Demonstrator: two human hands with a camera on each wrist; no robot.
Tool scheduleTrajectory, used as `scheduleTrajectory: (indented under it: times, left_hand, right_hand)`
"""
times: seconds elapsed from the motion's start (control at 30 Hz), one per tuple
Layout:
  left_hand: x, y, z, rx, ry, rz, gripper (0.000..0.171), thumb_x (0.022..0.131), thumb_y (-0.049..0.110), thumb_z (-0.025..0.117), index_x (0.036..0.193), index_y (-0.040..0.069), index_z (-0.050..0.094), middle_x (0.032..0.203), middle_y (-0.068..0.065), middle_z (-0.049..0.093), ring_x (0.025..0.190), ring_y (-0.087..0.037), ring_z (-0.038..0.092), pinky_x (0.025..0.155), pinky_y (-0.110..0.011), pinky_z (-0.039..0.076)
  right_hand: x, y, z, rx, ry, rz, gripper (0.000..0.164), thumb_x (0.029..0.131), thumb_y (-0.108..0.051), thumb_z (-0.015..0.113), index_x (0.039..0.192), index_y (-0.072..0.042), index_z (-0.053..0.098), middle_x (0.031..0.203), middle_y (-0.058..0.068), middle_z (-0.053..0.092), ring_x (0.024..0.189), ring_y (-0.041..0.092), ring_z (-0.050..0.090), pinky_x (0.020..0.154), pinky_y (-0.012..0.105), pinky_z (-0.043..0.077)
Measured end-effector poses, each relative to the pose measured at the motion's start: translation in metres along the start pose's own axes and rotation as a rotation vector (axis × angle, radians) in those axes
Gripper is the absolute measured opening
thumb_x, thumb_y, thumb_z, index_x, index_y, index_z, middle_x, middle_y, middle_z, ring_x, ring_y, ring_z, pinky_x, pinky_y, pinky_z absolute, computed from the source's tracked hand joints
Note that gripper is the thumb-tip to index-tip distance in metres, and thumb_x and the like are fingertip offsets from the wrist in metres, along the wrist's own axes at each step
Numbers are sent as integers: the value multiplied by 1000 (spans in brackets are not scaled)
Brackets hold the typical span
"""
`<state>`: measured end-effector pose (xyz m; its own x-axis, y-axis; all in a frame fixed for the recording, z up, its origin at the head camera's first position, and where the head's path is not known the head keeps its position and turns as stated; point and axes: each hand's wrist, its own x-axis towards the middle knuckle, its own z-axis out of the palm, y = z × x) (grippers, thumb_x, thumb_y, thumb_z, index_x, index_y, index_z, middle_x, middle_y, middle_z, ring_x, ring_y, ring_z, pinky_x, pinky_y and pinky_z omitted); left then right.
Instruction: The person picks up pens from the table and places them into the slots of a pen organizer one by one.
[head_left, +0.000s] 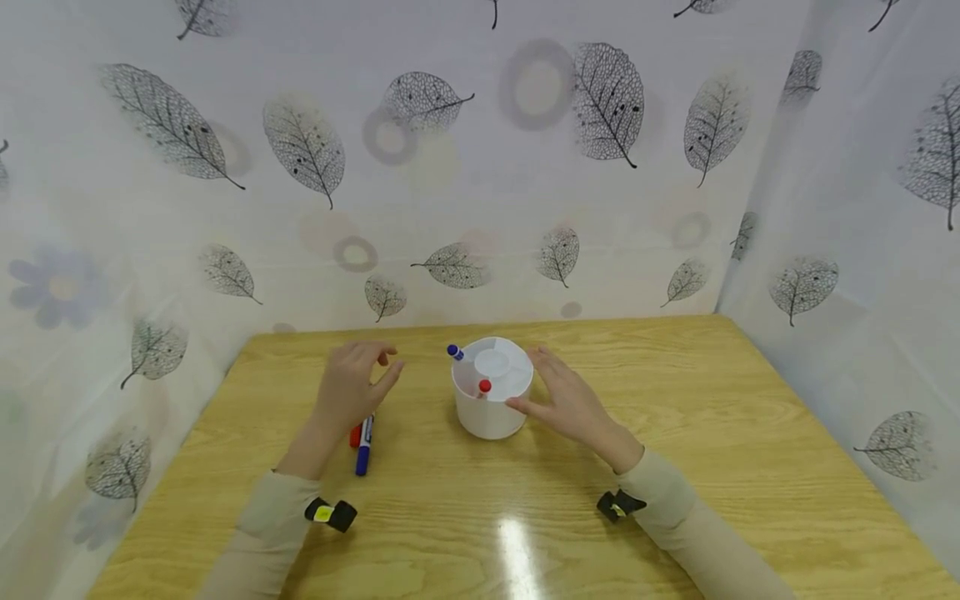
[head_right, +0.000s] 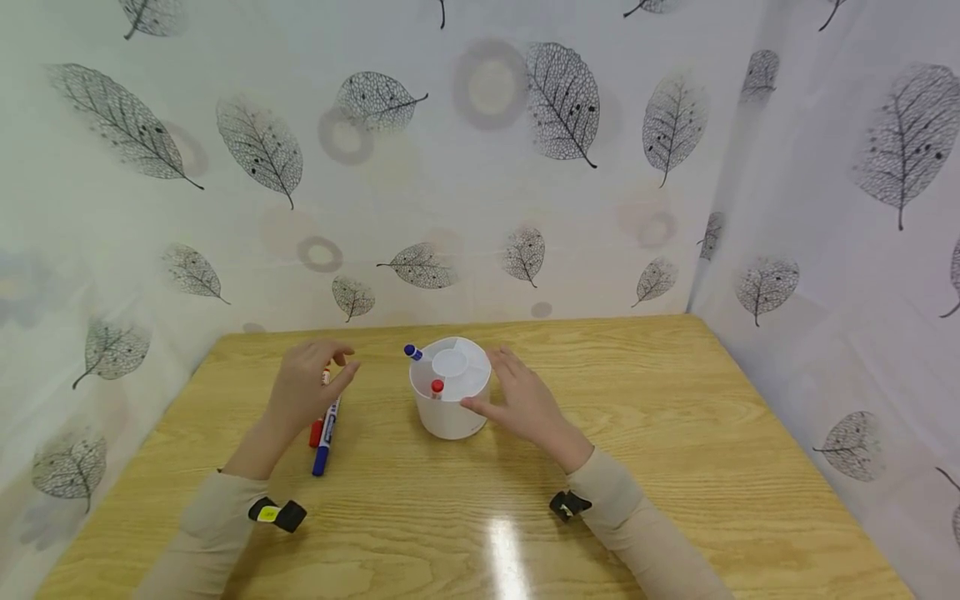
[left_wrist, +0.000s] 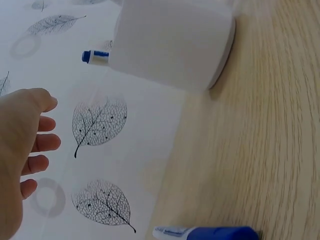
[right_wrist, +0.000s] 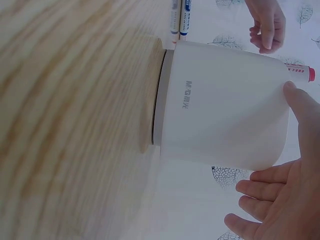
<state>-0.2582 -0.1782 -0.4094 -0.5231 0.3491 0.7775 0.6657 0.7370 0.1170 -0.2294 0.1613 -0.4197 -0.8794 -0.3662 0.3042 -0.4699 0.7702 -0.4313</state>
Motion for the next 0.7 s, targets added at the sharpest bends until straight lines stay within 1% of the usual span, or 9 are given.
scheduleTrajectory:
  times: [0.1,0.23,0.47,0.53,0.7]
  left_hand:
    - [-8,-12,-1,32,-12,-19,21,81,20,72,94,5,67,77,-8,66,77,-29,62,71,-47,46]
    - [-17,-23,-2,65,-47,-73,22,82,22,73,95,5,66,80,-9,67,80,-30,61,71,-46,45]
    - [-28,-39,-3,131,-177,-231,24,86,29,72,96,7,65,91,-9,68,94,-31,60,76,-46,42]
    - [-32,-44,-1,148,-205,-261,24,87,30,71,96,8,65,91,-9,68,96,-31,60,76,-46,42]
    - [-38,-56,2,167,-244,-306,25,88,32,70,94,8,63,88,-9,66,94,-32,60,75,-45,39]
  right_hand:
    - [0,0,-1,2,-9,8,84,84,-51,70,149,-9,37,152,16,41,146,36,30,112,58,31]
    - [0,0,-1,3,-15,11,84,84,-51,69,149,-9,37,152,16,41,146,35,29,112,58,31]
    - [1,-1,-2,0,-24,32,86,84,-52,69,150,-8,36,153,16,39,146,36,30,112,58,31]
    - [1,-1,-2,1,-32,42,86,84,-52,69,150,-9,35,154,16,38,146,35,29,112,58,31]
    - [1,-1,-1,2,-32,39,86,84,-52,69,150,-9,35,154,16,38,147,36,28,112,59,31]
